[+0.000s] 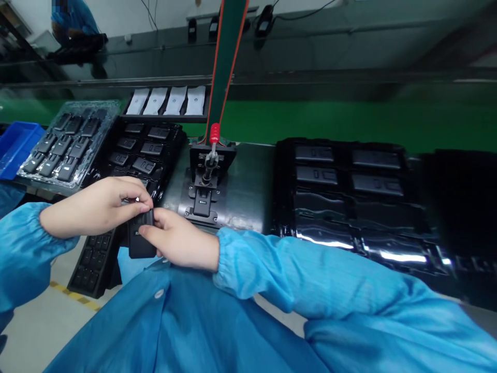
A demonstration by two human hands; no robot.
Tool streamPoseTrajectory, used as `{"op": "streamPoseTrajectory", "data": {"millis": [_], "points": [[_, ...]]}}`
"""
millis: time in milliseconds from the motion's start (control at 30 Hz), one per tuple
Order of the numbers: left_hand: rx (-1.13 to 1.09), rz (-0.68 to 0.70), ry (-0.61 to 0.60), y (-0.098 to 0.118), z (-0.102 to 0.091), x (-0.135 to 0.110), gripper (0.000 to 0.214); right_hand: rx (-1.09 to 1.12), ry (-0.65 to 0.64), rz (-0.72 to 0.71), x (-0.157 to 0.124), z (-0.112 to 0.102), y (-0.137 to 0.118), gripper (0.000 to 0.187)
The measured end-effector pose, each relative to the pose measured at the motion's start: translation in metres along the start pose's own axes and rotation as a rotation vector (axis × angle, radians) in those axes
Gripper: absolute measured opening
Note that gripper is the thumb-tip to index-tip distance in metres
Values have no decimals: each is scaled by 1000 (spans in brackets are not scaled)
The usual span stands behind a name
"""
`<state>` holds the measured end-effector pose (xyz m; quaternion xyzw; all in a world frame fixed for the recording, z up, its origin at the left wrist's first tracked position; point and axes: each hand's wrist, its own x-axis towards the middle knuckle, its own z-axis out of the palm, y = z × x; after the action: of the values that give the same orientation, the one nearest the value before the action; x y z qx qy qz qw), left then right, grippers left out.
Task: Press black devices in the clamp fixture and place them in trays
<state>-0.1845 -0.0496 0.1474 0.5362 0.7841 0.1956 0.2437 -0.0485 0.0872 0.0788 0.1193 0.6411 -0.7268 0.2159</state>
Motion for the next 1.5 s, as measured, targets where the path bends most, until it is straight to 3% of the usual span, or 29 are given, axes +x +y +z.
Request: {"op": "streamPoseTrajectory", "data": {"millis": [667,900,1167,1500], "points": [[39,-30,-46,5,-4,22,16,7,43,-58,3,-14,6,17],[164,82,-28,3,1,23,23,-17,49,-55,4,-18,9,22],[265,118,-43,1,11,34,27,16,68,-81,9,-26,24,18],[175,74,-62,6,10,50,20,50,88,-55,3,-32,23,19]]}}
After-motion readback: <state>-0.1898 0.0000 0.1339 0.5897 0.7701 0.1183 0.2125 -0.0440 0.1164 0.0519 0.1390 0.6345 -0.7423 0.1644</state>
